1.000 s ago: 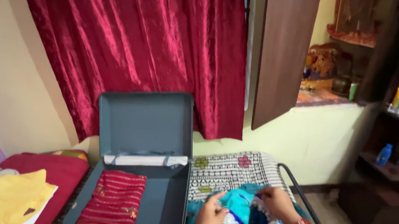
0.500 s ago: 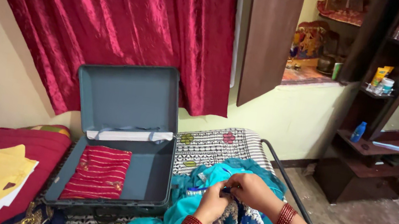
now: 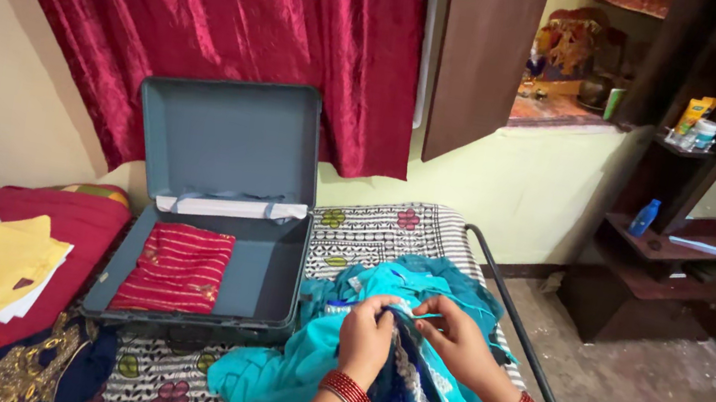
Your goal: The person folds a teal and blue embroidered garment on a bed next to an open suitcase. They repeatedly unfold and refold the fabric, aligning the edges and smoothing the material by hand.
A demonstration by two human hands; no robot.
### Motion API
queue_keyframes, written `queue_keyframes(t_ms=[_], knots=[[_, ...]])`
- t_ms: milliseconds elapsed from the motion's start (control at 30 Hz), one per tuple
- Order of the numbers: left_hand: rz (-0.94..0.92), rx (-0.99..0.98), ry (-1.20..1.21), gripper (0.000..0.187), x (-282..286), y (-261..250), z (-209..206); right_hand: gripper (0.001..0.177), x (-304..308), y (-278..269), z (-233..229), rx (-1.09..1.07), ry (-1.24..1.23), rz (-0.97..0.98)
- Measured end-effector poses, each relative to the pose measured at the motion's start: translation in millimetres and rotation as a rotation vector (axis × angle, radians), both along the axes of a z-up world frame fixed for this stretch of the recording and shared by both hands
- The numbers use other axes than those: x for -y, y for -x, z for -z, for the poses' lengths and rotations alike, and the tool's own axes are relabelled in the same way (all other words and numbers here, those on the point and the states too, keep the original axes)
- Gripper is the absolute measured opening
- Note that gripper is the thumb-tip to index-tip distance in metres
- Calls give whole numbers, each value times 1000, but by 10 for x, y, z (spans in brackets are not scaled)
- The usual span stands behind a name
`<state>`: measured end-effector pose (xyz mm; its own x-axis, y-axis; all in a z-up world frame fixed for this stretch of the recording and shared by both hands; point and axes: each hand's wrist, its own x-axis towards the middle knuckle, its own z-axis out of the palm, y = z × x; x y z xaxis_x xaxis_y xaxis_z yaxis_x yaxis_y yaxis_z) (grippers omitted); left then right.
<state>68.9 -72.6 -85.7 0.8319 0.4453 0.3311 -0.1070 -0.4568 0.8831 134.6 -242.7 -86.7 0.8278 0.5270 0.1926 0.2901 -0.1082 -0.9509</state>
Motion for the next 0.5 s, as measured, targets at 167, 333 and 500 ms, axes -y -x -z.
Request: queue_keyframes(t_ms=[167,333,500], knots=[[-80,98,-5,21,-23,110,-133,22,198,-16,535,-41,-51,56],[-100,179,-22,21,-62,149,-275,25,316,9,900,-130,-101,97],[-72,227,30,22,-58,228,-421,26,203,223,1026,-84,-37,151]])
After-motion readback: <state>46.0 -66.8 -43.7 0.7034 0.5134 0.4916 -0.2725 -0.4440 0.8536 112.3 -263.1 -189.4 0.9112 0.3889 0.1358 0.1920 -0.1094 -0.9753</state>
